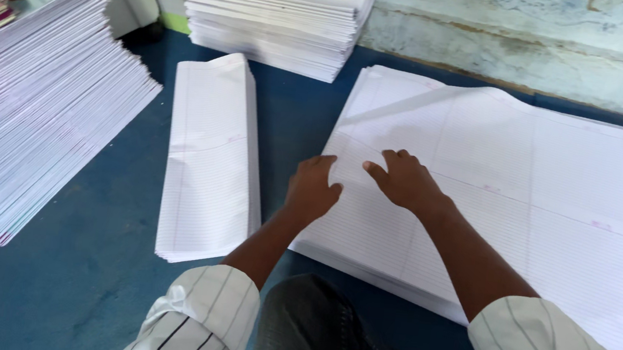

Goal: The person folds large lined sheets of paper in half and presses the crease with a small wooden block. They repeat this process for multiple sheets, stacking the folded papers to the left.

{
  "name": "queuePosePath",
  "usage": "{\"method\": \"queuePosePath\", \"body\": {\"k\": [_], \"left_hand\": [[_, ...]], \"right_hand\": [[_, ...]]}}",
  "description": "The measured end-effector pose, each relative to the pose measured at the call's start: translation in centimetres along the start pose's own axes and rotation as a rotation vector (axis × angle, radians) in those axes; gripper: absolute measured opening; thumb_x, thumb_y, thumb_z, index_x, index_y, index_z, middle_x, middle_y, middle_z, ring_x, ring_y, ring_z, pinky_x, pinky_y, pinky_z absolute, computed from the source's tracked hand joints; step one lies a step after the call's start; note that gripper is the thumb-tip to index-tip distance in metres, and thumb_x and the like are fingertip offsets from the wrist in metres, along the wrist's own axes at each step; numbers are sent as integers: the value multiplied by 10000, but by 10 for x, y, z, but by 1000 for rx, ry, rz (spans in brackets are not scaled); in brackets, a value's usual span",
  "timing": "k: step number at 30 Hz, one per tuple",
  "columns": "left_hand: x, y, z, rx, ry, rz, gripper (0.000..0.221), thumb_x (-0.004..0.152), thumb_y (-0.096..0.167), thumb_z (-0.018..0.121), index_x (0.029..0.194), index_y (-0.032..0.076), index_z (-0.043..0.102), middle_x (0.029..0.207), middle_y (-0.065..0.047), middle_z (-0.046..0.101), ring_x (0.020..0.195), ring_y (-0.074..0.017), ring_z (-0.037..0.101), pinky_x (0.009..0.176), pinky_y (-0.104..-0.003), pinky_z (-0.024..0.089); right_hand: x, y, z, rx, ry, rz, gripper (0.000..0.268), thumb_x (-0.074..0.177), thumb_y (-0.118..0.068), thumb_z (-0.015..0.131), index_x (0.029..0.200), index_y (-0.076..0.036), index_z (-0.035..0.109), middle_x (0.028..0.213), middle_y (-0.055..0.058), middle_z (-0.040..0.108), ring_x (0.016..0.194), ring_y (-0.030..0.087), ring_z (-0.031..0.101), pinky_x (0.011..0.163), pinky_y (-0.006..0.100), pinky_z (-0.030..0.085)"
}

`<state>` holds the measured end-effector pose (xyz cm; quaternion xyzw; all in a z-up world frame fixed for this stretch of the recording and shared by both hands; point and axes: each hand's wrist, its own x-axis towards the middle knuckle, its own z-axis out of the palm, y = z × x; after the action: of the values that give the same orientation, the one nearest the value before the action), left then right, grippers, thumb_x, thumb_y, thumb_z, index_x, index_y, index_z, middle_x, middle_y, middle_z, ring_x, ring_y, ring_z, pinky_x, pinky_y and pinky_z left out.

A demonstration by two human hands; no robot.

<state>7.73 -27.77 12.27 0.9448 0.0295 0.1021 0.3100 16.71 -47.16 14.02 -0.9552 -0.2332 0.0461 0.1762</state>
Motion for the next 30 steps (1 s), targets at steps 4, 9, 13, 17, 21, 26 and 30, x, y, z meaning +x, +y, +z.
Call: {"method": "queuePosePath", "body": {"k": [4,9,13,17,21,26,30], "left_hand": [[2,22,24,31,-107,44,591,861,214,737,1395,45,547,1445,-165,547,1361,-354,465,1103,-503,420],[-4,51,54,76,-192,115,558,866,236,721,1380,77,572,1416,-136,579,1268,-334,538,1034,-491,487],[-13,76,77,152,-344,118,481,892,242,690,1345,100,609,1338,-111,597,1186,-310,550,978,-495,490],[-25,95,92,241,-416,142,381,900,221,683,1261,96,674,1209,-106,621,1144,-295,550,970,-510,477],[-32,104,97,270,-365,128,330,888,253,709,1168,79,692,1175,-99,595,1139,-282,534,933,-517,468],[-29,111,100,311,-387,68,337,900,267,709,1168,67,669,1185,-117,583,1128,-284,532,921,-505,469],[-33,115,114,270,-310,139,295,890,201,688,1145,54,673,1185,-113,592,1110,-284,540,915,-506,470]], "right_hand": [[-21,33,-15,-53,-63,128,699,1005,-583,463,1391,-9,563,1283,282,618,1193,414,617,957,546,538],[-52,71,-30,-107,-146,259,669,1019,-580,462,1395,-42,593,1302,257,635,1216,379,637,977,543,554],[-77,109,-36,-208,-213,297,654,1008,-577,488,1412,-69,570,1334,234,608,1254,368,601,1000,541,535],[-108,155,-42,-235,-267,378,597,977,-532,565,1417,-130,576,1369,178,603,1266,327,605,1034,520,525],[-144,207,-53,-217,-252,407,551,964,-493,628,1397,-153,612,1377,139,634,1273,309,611,1069,495,508],[-184,261,-70,-193,-244,574,551,941,-475,676,1395,-166,632,1396,124,660,1304,298,621,1099,493,500],[-219,302,-76,-166,-157,648,563,938,-466,679,1403,-153,631,1376,135,688,1274,316,660,1080,493,527]]}}
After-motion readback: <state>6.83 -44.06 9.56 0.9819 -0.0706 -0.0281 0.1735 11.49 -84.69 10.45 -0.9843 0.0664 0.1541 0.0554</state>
